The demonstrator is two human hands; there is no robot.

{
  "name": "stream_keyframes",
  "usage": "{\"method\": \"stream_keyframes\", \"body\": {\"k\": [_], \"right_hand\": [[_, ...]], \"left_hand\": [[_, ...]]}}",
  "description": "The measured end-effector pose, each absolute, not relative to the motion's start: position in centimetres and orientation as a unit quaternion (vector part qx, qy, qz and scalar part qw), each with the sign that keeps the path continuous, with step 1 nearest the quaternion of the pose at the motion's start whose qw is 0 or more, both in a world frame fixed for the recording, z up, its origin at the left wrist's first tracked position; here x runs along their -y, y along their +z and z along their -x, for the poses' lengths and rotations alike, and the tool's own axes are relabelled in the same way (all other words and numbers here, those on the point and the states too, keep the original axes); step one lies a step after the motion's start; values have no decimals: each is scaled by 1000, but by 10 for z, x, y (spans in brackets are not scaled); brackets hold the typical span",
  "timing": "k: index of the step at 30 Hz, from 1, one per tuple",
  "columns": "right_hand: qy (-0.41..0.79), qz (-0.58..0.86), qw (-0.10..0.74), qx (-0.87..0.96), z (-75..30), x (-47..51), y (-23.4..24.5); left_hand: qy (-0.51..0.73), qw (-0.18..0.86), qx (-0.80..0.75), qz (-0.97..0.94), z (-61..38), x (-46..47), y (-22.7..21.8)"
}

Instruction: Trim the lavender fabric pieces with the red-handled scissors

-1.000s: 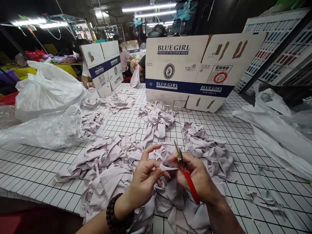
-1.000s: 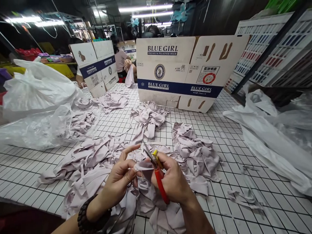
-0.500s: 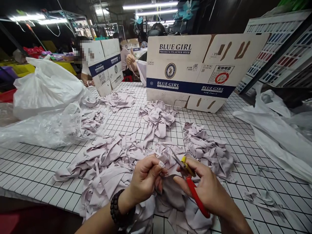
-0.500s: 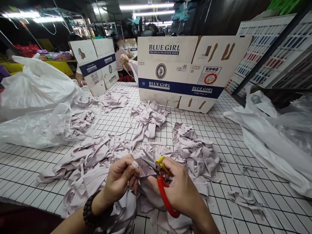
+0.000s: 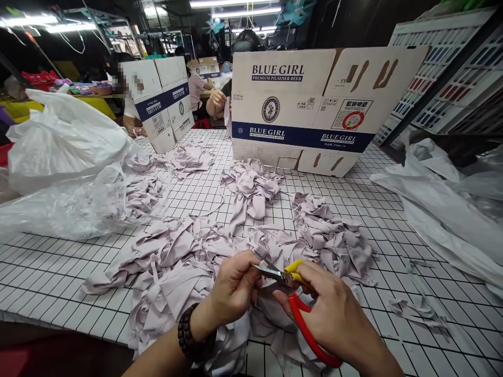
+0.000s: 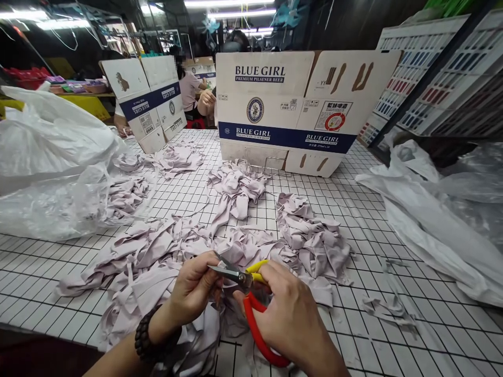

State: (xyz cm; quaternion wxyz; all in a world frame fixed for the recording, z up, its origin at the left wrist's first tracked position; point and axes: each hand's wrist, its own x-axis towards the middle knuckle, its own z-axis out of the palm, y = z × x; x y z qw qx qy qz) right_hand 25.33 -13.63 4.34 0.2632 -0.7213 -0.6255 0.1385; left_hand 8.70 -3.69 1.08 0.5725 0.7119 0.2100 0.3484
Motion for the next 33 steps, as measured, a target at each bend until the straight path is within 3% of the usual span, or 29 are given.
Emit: {"method": "stream_keyframes", "body": {"k": [14,33], "right_hand": [[123,733,234,626,-252,136,45],[101,714,253,645,-253,135,37]], "left_hand": [[321,551,-213,-741,-82,33,17],[294,657,-224,-657,-81,35,14]]}}
